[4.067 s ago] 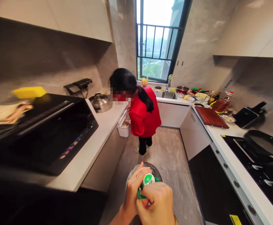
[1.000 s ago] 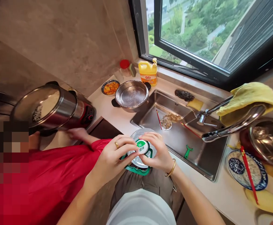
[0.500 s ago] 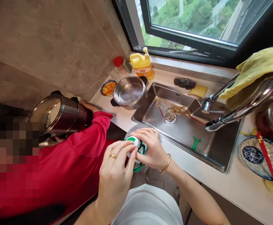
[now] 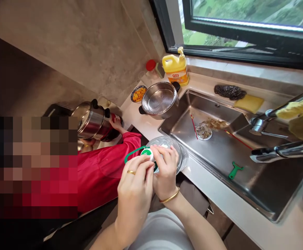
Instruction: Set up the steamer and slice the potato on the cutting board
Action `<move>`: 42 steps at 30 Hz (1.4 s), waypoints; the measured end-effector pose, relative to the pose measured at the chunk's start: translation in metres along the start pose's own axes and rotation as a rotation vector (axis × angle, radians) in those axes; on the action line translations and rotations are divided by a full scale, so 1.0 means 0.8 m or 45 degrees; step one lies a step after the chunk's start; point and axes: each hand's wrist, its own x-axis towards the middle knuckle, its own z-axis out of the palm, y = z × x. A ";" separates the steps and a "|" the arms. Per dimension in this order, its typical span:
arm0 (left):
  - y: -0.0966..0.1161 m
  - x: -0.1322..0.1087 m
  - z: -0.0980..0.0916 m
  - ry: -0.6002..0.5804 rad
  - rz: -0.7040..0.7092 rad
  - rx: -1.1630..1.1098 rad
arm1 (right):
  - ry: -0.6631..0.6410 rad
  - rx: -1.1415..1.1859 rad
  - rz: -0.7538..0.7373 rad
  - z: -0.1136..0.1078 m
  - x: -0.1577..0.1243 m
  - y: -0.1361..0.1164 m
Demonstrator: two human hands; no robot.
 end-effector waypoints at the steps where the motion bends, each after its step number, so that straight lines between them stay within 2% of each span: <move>1: 0.002 0.000 0.001 -0.001 -0.010 0.005 | -0.006 0.005 -0.001 -0.001 0.001 0.001; 5: 0.006 -0.001 0.002 0.044 -0.075 -0.039 | -0.023 0.011 0.018 -0.004 0.003 0.003; 10: 0.013 0.001 0.001 0.084 -0.133 0.091 | -0.032 0.028 0.027 -0.004 0.005 0.004; 18: 0.030 0.004 -0.006 0.058 -0.383 0.096 | -0.091 0.057 0.025 -0.009 0.008 0.007; 25: 0.036 0.007 -0.001 0.005 -0.361 0.202 | -0.106 0.075 0.027 -0.011 0.009 0.007; 31: 0.037 -0.004 0.003 -0.075 -0.205 0.240 | -0.142 0.059 0.023 -0.013 0.009 0.008; 37: 0.020 -0.018 -0.002 -0.221 -0.178 -0.002 | -0.301 0.023 -0.035 -0.020 0.007 0.016; 42: 0.004 -0.031 -0.008 -0.225 -0.209 -0.290 | -0.427 -0.016 -0.158 -0.030 0.014 0.023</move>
